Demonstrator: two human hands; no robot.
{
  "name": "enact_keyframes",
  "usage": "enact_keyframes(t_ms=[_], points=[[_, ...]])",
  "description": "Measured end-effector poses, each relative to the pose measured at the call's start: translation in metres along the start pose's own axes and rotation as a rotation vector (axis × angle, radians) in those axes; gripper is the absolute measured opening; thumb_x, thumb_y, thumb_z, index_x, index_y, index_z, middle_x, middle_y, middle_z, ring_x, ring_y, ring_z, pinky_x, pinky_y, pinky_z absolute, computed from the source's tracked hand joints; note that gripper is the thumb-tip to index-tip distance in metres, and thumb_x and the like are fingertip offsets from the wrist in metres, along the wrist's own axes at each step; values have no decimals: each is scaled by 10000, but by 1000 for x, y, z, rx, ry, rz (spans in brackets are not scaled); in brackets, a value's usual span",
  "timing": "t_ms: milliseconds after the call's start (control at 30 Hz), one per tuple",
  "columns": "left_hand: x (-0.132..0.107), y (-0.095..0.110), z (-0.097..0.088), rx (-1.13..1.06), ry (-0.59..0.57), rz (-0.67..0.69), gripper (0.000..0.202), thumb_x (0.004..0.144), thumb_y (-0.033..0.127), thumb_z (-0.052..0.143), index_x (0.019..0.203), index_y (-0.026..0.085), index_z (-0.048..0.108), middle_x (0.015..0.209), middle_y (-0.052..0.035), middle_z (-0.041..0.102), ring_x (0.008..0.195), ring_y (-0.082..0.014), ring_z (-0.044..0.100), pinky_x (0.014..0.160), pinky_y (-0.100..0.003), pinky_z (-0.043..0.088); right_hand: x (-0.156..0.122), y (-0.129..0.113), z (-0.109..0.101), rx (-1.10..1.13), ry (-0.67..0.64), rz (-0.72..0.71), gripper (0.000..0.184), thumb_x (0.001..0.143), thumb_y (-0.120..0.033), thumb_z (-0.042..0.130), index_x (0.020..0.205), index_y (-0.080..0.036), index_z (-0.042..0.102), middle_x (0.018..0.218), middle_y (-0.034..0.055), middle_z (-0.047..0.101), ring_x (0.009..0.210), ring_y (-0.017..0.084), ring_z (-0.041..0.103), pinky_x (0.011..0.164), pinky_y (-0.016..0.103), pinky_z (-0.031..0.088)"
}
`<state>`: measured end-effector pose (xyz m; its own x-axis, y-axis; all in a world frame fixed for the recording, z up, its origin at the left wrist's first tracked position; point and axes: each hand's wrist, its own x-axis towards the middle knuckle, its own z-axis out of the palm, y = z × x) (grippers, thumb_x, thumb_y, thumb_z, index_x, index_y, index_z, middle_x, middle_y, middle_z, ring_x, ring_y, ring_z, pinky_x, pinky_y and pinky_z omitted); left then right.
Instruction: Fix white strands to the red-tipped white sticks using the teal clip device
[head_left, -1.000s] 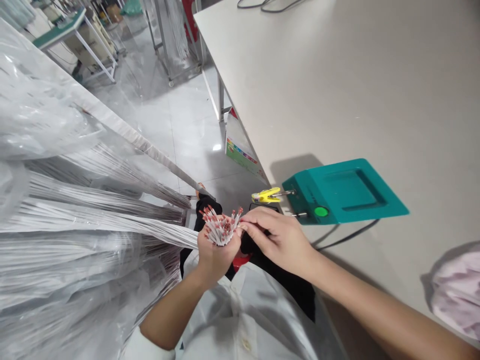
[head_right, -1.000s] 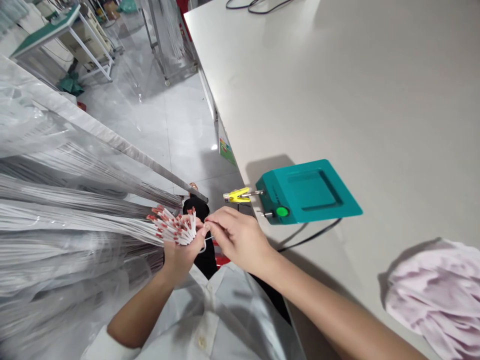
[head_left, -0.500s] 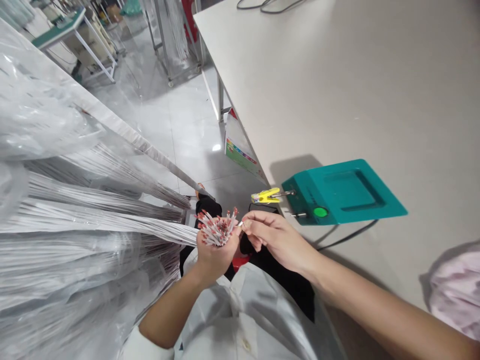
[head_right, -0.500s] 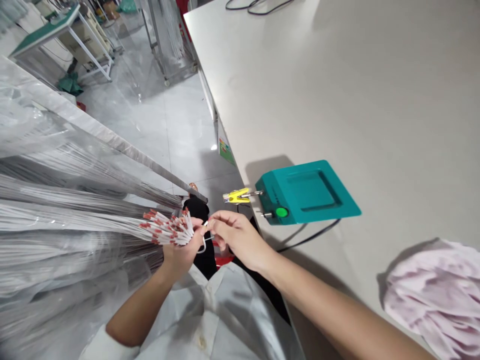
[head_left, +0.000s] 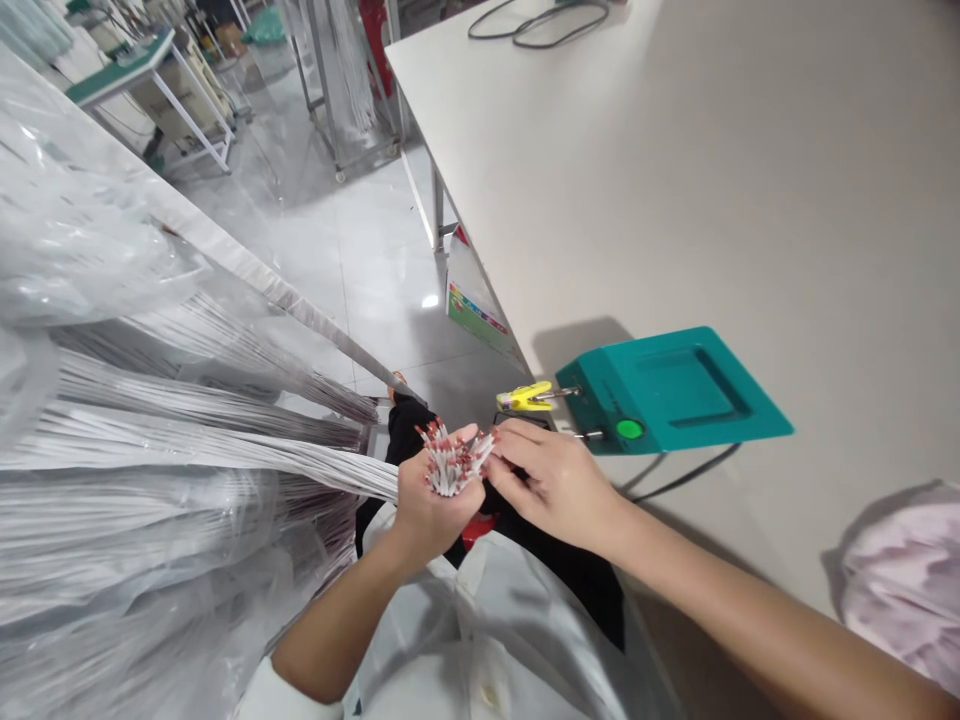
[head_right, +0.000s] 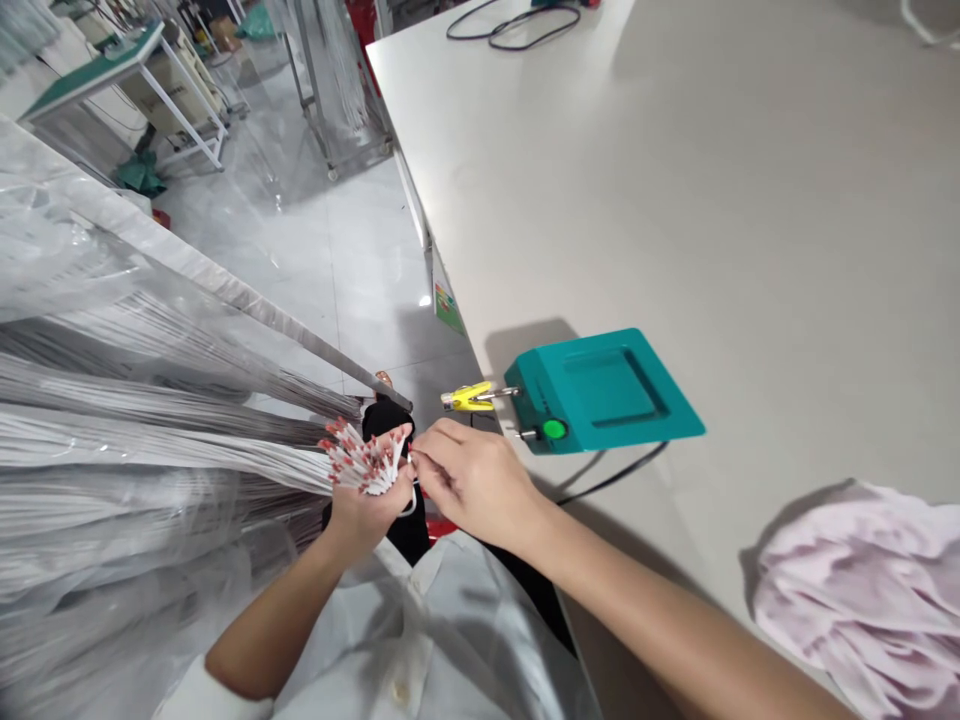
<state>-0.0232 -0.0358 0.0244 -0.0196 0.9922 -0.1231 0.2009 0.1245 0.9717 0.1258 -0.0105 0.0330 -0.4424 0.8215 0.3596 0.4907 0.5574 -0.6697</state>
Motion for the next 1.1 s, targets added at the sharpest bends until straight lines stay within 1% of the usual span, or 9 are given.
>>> enact_keyframes(t_ms=[133, 333, 467, 600, 700, 867, 933, 1000, 1100], points=[[1, -8, 0, 36, -30, -21, 150, 674, 111, 591, 792, 145, 679, 753, -47, 706, 733, -180, 661, 660, -239, 522, -3, 4, 0, -233, 7, -90, 190, 813, -144, 439, 660, -168, 549, 624, 20, 535, 561, 119, 488, 520, 230, 349], [5, -24, 7, 62, 7, 11, 89, 676, 166, 617, 745, 142, 668, 666, -30, 675, 738, -178, 648, 645, -231, 512, -4, 2, 2, 98, 48, 169, 216, 809, -158, 437, 606, -179, 507, 576, -8, 506, 516, 89, 455, 498, 195, 360], [6, -17, 4, 128, -29, 83, 168, 680, 151, 608, 828, 151, 688, 736, -44, 705, 741, -180, 654, 657, -245, 521, -2, -1, -1, 261, 37, 305, 218, 779, -204, 466, 563, -182, 482, 558, -13, 507, 502, 86, 453, 483, 200, 355], [4, -3, -4, 163, -145, 116, 288, 649, 120, 624, 919, 181, 703, 869, -66, 723, 757, -187, 662, 695, -266, 529, 5, 0, -8, 614, -145, 635, 134, 705, -243, 493, 588, -181, 511, 524, -26, 521, 460, 88, 473, 442, 201, 356], [3, -1, -10, 168, -208, 93, 276, 611, 131, 663, 874, 192, 723, 833, -77, 724, 715, -200, 662, 665, -285, 536, 9, 5, -15, 829, -307, 869, 89, 611, -237, 542, 559, -164, 538, 406, -59, 453, 365, 58, 388, 385, 180, 309], [0, -1, -15, 155, -302, 87, 174, 650, 144, 640, 777, 213, 736, 717, -74, 706, 637, -179, 641, 641, -279, 523, 7, 11, -15, 1161, -528, 1066, 137, 536, -229, 572, 464, -165, 475, 360, -74, 389, 308, 43, 326, 325, 179, 283], [0, 2, -14, 140, -287, 86, 180, 645, 126, 635, 770, 212, 732, 725, -64, 705, 637, -174, 637, 649, -273, 518, 4, 10, -11, 1234, -506, 1084, 150, 547, -257, 568, 477, -167, 469, 397, -69, 398, 309, 52, 341, 318, 196, 300], [0, 5, -12, 132, -215, 52, 161, 646, 129, 635, 763, 197, 722, 709, -53, 699, 624, -173, 632, 626, -265, 514, 1, 9, -6, 1218, -385, 1065, 170, 601, -308, 568, 541, -165, 498, 444, -69, 401, 327, 56, 367, 340, 201, 321], [2, 9, -7, 130, -97, 9, 123, 685, 167, 616, 771, 177, 703, 669, -33, 688, 611, -165, 626, 596, -252, 510, -6, 7, -4, 952, -140, 845, 191, 738, -350, 537, 686, -167, 557, 579, -38, 478, 432, 64, 449, 424, 201, 373]])
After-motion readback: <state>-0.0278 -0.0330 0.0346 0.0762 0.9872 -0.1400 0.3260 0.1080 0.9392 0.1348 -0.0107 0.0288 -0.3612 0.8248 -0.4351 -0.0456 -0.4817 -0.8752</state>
